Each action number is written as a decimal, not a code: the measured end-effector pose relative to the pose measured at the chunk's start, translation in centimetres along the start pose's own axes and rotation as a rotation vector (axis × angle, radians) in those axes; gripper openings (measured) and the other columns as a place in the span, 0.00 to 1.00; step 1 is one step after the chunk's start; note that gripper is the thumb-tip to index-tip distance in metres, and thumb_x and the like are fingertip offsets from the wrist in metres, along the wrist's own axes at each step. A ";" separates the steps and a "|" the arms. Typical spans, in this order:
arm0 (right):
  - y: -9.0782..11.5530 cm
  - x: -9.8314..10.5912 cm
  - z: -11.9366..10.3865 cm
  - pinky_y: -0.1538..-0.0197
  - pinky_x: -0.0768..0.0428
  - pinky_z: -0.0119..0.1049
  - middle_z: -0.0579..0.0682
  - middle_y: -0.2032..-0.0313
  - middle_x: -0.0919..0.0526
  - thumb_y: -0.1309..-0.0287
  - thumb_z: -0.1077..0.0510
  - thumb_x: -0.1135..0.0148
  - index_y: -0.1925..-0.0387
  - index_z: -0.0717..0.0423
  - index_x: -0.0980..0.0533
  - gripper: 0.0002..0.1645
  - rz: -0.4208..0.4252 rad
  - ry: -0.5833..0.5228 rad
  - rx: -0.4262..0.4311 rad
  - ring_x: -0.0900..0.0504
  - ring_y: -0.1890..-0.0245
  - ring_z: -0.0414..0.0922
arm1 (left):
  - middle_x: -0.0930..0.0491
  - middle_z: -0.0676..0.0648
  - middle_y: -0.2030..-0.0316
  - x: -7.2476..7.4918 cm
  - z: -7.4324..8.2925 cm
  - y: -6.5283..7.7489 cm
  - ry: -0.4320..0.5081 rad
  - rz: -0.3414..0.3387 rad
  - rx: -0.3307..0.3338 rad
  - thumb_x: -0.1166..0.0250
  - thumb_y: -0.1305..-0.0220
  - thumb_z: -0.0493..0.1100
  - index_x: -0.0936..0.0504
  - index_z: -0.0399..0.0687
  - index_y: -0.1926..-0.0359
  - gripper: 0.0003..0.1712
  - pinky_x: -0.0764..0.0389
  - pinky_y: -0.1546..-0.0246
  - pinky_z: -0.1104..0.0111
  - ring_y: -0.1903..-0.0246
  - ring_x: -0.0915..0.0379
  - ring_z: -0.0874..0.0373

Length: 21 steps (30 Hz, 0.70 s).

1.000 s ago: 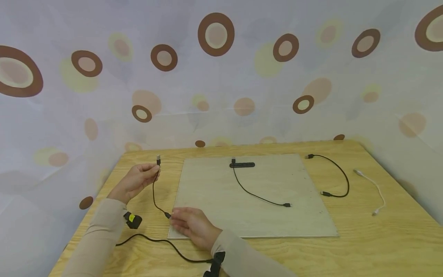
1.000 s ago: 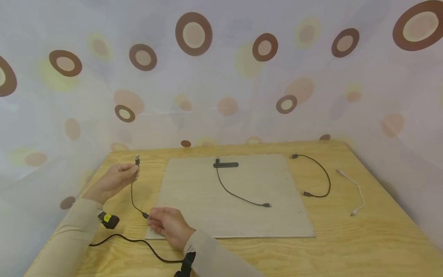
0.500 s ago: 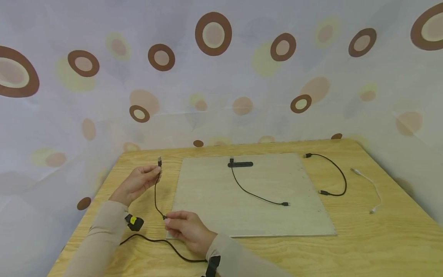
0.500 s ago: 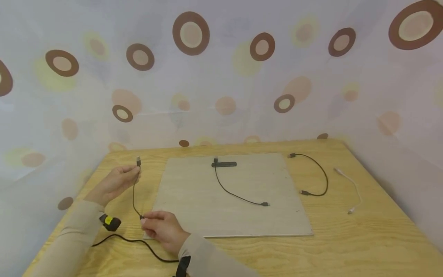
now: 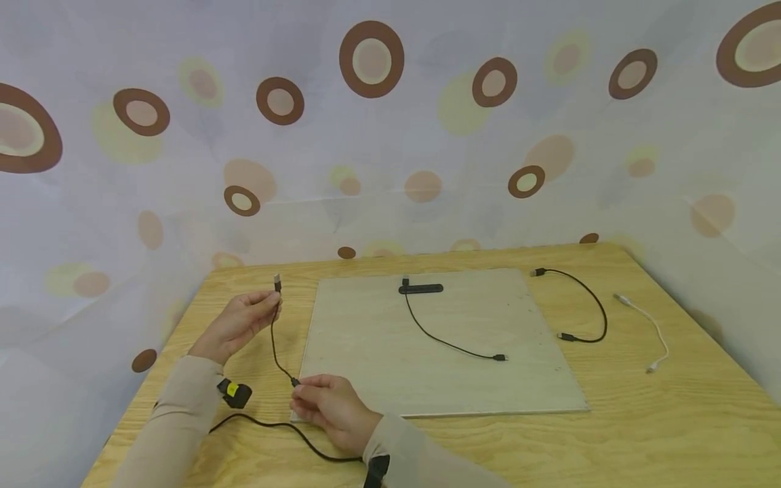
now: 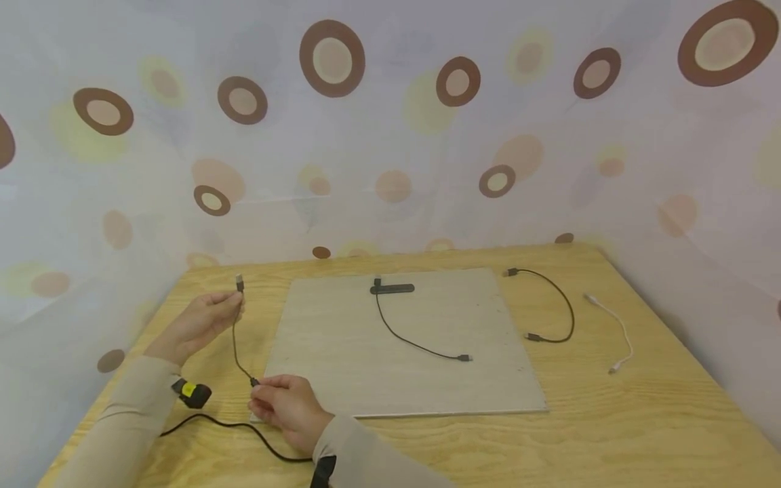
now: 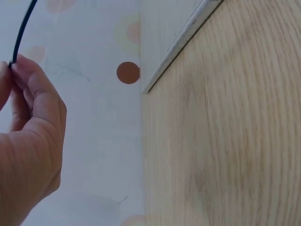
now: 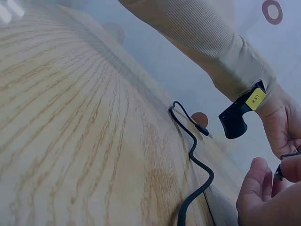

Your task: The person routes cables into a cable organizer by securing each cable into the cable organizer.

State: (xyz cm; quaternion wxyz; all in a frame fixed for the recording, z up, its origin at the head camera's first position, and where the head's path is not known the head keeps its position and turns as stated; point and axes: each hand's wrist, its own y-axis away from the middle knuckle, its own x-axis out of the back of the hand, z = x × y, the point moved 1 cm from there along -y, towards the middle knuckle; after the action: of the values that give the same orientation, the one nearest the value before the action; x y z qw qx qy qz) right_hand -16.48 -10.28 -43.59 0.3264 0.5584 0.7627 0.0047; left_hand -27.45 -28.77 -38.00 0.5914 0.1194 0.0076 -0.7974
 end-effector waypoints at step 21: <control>0.7 2.1 -1.6 0.64 0.27 0.27 0.50 0.70 0.26 0.47 0.63 0.42 0.57 0.67 0.29 0.15 0.184 -0.100 0.190 0.26 0.70 0.39 | 0.23 0.52 0.67 -2.3 -1.3 -0.6 -0.151 0.065 -0.004 0.42 0.41 0.43 0.21 0.47 0.64 0.07 0.24 0.61 0.71 0.66 0.27 0.62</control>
State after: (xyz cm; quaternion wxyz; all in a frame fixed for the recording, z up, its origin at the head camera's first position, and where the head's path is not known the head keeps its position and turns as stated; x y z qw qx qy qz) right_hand -17.02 -7.71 -43.12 0.3076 0.6538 0.6882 -0.0655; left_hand -27.20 -26.25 -38.92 0.6163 0.0580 -0.0392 -0.7844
